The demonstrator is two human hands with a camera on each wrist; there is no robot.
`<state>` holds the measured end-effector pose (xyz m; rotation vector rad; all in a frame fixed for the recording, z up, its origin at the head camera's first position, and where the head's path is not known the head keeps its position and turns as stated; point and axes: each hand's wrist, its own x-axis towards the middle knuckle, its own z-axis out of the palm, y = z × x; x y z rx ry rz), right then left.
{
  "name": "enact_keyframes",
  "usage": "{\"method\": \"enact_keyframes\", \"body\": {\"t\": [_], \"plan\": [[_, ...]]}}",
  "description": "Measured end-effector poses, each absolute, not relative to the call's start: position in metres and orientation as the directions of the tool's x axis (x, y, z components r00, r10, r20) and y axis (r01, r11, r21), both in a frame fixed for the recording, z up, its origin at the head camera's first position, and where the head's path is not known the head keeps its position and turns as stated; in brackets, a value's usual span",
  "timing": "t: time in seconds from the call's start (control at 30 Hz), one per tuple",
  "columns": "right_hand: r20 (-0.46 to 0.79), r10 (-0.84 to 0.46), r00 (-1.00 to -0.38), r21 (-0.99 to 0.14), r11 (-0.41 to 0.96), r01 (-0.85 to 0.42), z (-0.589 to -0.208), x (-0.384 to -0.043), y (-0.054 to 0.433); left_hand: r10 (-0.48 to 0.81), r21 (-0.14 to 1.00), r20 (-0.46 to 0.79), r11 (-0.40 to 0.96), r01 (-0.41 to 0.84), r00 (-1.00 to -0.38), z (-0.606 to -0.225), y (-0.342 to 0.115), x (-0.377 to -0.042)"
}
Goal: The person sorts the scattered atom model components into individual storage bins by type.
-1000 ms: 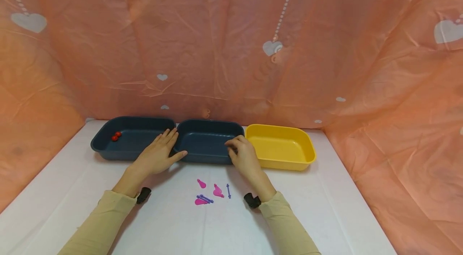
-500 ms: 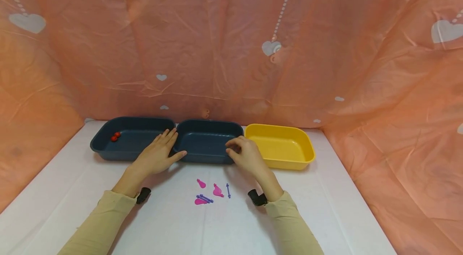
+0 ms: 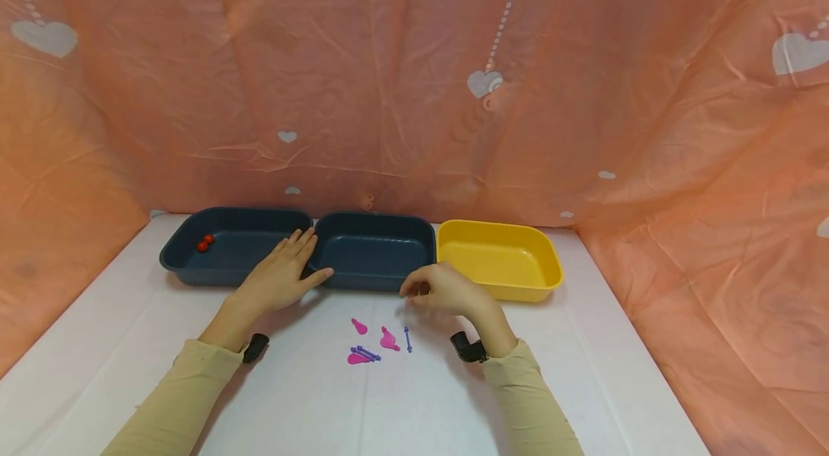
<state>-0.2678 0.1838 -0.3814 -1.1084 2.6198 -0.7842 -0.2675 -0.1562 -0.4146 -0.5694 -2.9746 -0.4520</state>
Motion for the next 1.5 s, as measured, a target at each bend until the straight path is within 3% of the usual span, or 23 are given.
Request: {"method": "enact_keyframes", "body": {"t": [0.3, 1.5], "plan": [[-0.094, -0.786, -0.611, -0.544, 0.555, -0.629, -0.394, -0.268, 0.177, 0.351, 0.273, 0.131, 0.886, 0.374, -0.927, -0.415, -0.156, -0.268], [-0.182, -0.776, -0.604, -0.570, 0.584, -0.578, -0.409, -0.270, 0.169, 0.348, 0.273, 0.128, 0.888, 0.371, -0.929, -0.416, -0.157, -0.268]]}}
